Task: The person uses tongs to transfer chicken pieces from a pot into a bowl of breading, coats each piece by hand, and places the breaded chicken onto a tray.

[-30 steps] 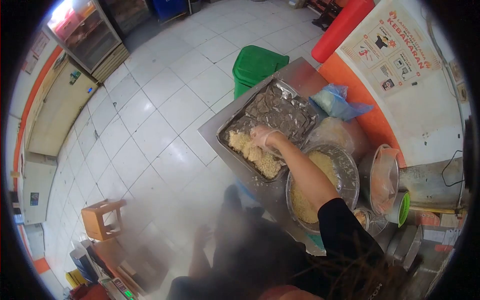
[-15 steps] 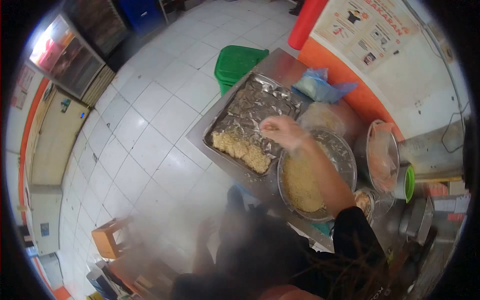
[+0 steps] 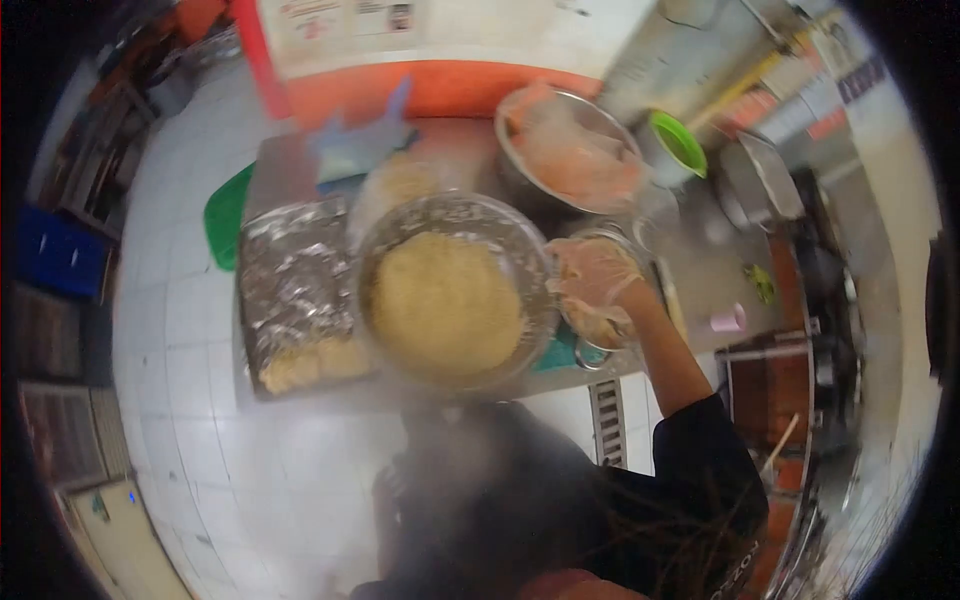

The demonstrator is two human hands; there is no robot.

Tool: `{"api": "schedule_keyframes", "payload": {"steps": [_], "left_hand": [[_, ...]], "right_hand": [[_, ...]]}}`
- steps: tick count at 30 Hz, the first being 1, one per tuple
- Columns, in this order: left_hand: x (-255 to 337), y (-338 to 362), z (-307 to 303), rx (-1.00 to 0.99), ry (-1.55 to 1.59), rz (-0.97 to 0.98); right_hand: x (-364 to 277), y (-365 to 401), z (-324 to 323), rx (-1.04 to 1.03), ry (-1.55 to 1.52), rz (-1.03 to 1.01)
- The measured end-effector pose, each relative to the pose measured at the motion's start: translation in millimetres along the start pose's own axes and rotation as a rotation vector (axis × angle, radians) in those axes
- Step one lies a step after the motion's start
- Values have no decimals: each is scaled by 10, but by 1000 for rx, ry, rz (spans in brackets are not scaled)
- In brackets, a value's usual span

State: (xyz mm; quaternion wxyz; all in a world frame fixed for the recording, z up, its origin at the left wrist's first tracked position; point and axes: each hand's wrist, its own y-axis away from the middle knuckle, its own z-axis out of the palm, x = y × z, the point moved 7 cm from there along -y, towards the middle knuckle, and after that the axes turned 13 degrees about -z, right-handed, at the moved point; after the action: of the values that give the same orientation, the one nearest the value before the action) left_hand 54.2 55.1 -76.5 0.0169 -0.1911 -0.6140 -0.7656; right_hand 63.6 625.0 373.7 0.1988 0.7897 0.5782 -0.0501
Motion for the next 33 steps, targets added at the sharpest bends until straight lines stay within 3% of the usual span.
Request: {"api": "schedule_keyframes", "payload": {"steps": [1, 2, 8, 11, 14, 16, 20, 23, 26, 28, 30, 33], "left_hand": [[306, 371, 226, 29, -99, 131], [357, 305, 277, 19, -79, 47], [422, -83, 234, -93, -178, 39], [360, -345, 102, -162, -291, 71], [402, -596, -6, -218, -594, 298], [469, -605, 34, -235, -739, 413], [375, -420, 77, -182, -367, 89], [250, -440, 132, -182, -132, -161], [-65, -781, 79, -215, -129, -78], [-47, -598, 229, 207, -782, 484], [-196, -604, 161, -279, -109, -26], [-240, -654, 128, -227, -118, -85]], "right_hand": [[339, 312, 16, 88, 43, 103], [578, 606, 39, 185, 92, 191], [748, 1368, 456, -61, 108, 586], [1014, 1489, 661, -50, -1, 717], [986, 1524, 492, 141, -42, 617], [1000, 1462, 372, 113, 7, 526], [827, 1233, 191, 14, 7, 502], [910, 1059, 324, 114, 56, 504], [1105, 969, 568, 91, 211, 475], [1163, 969, 575, 5, 252, 389], [1181, 1067, 452, 38, 191, 383], [1112, 1347, 145, 194, -104, 530]]}}
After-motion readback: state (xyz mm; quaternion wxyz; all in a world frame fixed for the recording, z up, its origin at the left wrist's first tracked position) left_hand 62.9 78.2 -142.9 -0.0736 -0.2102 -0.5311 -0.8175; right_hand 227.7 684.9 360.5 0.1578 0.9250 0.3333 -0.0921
